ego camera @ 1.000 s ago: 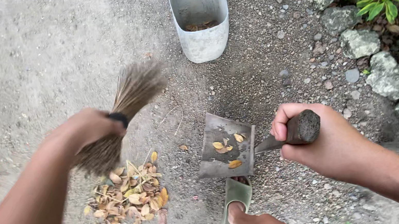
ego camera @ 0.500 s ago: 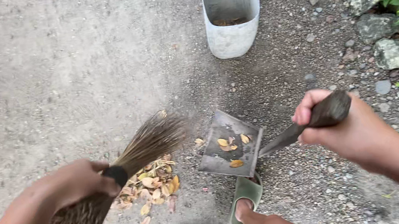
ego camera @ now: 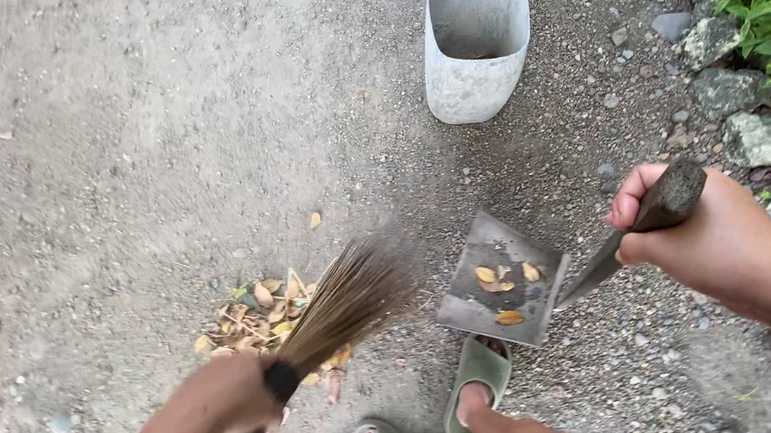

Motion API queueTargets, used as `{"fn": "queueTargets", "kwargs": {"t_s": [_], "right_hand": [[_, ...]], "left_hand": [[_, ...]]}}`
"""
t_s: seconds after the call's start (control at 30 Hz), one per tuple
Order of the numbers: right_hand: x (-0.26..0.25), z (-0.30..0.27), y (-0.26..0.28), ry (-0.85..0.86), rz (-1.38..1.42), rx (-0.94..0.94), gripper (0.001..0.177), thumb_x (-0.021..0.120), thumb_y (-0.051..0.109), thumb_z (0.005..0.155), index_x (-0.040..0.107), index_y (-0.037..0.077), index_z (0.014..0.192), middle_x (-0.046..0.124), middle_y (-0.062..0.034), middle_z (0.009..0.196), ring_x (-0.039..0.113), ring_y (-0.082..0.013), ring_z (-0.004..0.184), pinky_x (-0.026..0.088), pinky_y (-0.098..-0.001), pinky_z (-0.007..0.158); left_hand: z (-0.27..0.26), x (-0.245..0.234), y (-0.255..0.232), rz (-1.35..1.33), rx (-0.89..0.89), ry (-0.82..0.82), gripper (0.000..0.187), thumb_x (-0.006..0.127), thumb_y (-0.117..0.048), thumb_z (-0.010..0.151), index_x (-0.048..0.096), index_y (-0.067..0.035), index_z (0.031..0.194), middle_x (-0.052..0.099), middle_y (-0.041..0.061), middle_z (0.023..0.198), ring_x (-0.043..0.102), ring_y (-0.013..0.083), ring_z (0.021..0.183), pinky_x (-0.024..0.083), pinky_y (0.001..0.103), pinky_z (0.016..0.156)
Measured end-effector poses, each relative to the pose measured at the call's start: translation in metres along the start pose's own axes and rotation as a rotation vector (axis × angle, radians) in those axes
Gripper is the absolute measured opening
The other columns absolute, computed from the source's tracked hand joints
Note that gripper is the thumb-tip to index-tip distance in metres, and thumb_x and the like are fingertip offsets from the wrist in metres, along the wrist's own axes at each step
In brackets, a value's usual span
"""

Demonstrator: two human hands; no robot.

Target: The person sweeps dry leaves from a dirt and gravel path into a dustpan using a small hand broom, then empties the contents into a larger plastic container.

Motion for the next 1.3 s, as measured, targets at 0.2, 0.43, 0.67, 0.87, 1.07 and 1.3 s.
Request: {"fn": "queueTargets", "kwargs": {"t_s": [0.2,0.43,0.67,0.87,1.07,1.3], "right_hand": [[0.016,0.003,-0.011,-0.029,0.096,-0.032,0.029,0.077,-0.014,0.07,0.06,0.003,0.086,0.067,-0.0116,0.087,0.065,-0.0231,0.083,0.052,-0.0404,0.076],[0.025,0.022,-0.004,-0.066,0.224,-0.103,0.027,0.07,-0.019,0.069,0.057,0.0,0.084,0.067,-0.0124,0.091,0.071,-0.0232,0.099,0.058,-0.0392,0.081],[0.017,0.005,0.029,-0.103,0.373,-0.188,0.03,0.069,-0.02,0.071,0.056,0.001,0.088,0.066,-0.0139,0.093,0.07,-0.0289,0.096,0.058,-0.0421,0.075],[0.026,0.014,0.042,-0.155,0.467,-0.2,0.031,0.066,-0.02,0.07,0.052,0.003,0.086,0.065,-0.0125,0.095,0.07,-0.0251,0.098,0.058,-0.0402,0.074],[0.048,0.082,0.086,-0.024,0.422,-0.281,0.034,0.067,-0.024,0.068,0.052,0.002,0.084,0.063,-0.0146,0.096,0.068,-0.0269,0.099,0.055,-0.042,0.074],[0.053,0.141,0.136,0.223,0.35,-0.285,0.03,0.069,-0.022,0.063,0.057,0.002,0.075,0.068,-0.0099,0.091,0.068,-0.023,0.096,0.058,-0.0432,0.081]], "left_hand": [[-0.082,0.032,0.087,-0.223,-0.214,-0.004,0.044,0.067,-0.011,0.084,0.075,-0.028,0.124,0.078,0.004,0.088,0.073,0.0154,0.077,0.052,0.034,0.071],[-0.049,0.048,0.081,-0.3,-0.09,-0.215,0.068,0.075,-0.022,0.082,0.053,-0.038,0.145,0.074,0.004,0.097,0.073,0.0168,0.088,0.059,0.033,0.08],[0.061,0.057,0.084,-0.187,0.013,-0.283,0.047,0.08,-0.035,0.075,0.077,-0.014,0.116,0.076,0.01,0.108,0.074,0.0248,0.099,0.058,0.034,0.087],[-0.034,0.052,0.156,-0.616,-0.148,-0.149,0.063,0.081,-0.026,0.071,0.07,-0.024,0.133,0.084,0.009,0.102,0.078,0.0196,0.083,0.058,0.03,0.076],[-0.088,-0.037,0.111,-0.726,-0.103,-0.387,0.067,0.083,-0.032,0.073,0.067,-0.034,0.138,0.081,0.008,0.1,0.075,0.0174,0.082,0.056,0.031,0.078],[0.016,-0.175,0.023,-0.815,0.09,-0.659,0.067,0.081,-0.033,0.068,0.069,-0.024,0.134,0.081,0.013,0.106,0.077,0.0233,0.092,0.058,0.036,0.085]]}}
Point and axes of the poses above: each hand's wrist, its own z-axis towards the middle knuckle, its own x-axis out of the palm, y = z × x, the point moved 5 cm from there along z, towards the middle knuckle
